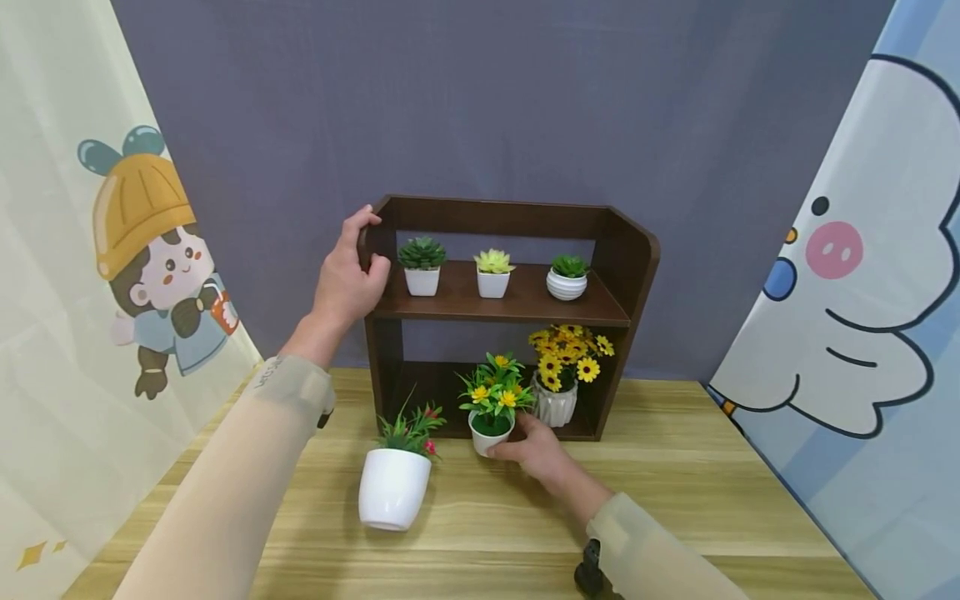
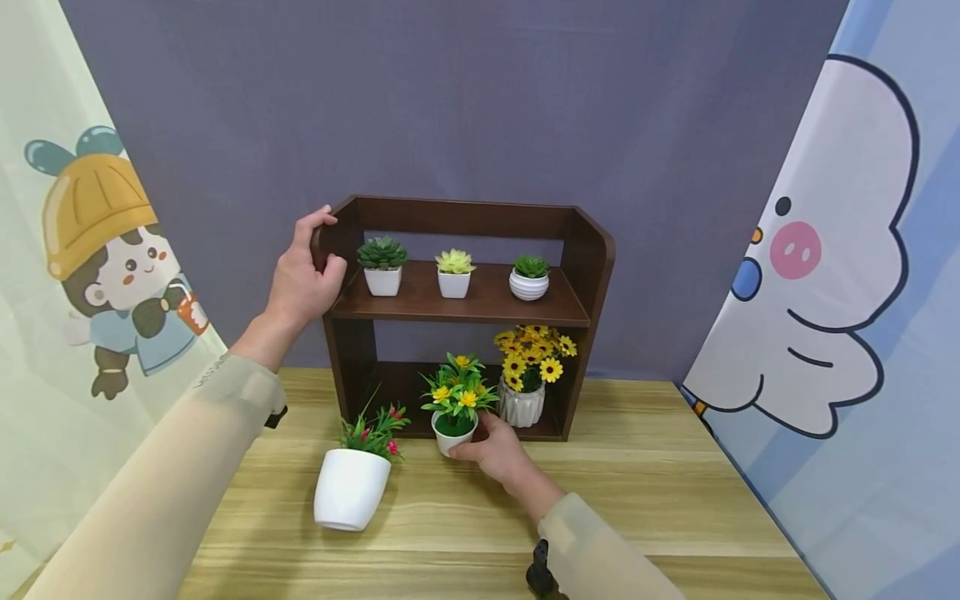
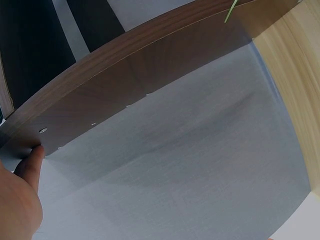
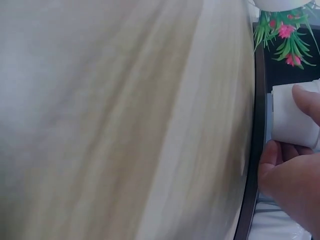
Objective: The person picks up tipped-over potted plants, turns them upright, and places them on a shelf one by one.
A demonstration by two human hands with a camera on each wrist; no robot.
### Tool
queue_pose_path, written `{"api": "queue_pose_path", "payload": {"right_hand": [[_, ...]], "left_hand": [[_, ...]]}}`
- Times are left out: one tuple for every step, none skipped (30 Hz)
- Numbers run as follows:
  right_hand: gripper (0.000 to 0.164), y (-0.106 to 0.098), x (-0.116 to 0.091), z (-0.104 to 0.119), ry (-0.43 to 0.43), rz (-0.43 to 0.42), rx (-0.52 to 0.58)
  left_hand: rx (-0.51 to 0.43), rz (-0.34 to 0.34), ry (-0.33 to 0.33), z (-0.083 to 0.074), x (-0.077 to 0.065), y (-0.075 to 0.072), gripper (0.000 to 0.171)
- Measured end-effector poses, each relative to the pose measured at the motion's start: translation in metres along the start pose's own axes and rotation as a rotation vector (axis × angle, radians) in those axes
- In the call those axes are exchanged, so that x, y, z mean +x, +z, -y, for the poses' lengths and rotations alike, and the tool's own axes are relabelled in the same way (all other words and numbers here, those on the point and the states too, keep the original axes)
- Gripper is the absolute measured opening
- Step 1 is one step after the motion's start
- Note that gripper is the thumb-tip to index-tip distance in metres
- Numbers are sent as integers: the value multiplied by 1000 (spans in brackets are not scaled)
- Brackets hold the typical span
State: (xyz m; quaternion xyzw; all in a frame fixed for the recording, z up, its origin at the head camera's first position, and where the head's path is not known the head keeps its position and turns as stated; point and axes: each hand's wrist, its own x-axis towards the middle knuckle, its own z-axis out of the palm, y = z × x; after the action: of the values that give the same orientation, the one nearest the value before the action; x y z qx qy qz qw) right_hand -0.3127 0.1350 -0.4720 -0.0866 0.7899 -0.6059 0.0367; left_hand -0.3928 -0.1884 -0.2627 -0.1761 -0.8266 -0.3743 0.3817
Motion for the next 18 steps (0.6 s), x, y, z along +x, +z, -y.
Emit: {"api": "queue_pose_path", "payload": {"right_hand": [[83,0,2,0,4,-3,1],[83,1,4,-1,5,-4,-4],[84,1,5,-1,5,-6,-8],[86,2,7,-1,6,-9,-14],[87,2,8,-1,9,-11,-14],[88,2,10,-1,13,-12,-13],[88,3,11,-1,13,-16,-15],[88,4,12,-1,10,-20,-20],[87,4,13,-1,9,-25,-19],[87,5,14,-1,8,-30,-18],[86,5,15,-1,6,-36,-16],[85,6,16,-2,2,-42,-19],[85,6,17,-2,-2,-46,-19],[84,6,17,-2,-4,-51,-21],[84,7,18,-2,-2,-59,-24],[84,7,19,-3,-3,-64,-30],[83,8,19,-3,-2,-70,-35],[83,8,20,-4,-2,-74,-41]], "left_hand": [[0,1,0,0,0,0,55],[0,3,0,0,0,0,55],[-1,4,-1,0,0,0,55],[-2,4,-2,0,-1,0,56],[-2,4,-2,-1,-1,0,56],[-4,5,-3,-1,-1,0,57],[-5,6,-4,-1,-1,-1,57],[-4,6,-5,-1,-1,-1,56],[-3,6,-6,-1,-1,-1,56],[-3,6,-6,-1,-1,-1,56],[-3,5,-7,-2,-1,-1,56],[-3,4,-6,-2,-1,-1,56],[-2,3,-7,-2,-1,-1,56],[-1,4,-6,-2,-1,-1,56],[-2,4,-5,-2,-1,-1,57],[-2,3,-4,-1,-1,-1,57],[-1,3,-3,-1,-1,-1,57],[-1,3,-1,-1,-1,-1,56]]}}
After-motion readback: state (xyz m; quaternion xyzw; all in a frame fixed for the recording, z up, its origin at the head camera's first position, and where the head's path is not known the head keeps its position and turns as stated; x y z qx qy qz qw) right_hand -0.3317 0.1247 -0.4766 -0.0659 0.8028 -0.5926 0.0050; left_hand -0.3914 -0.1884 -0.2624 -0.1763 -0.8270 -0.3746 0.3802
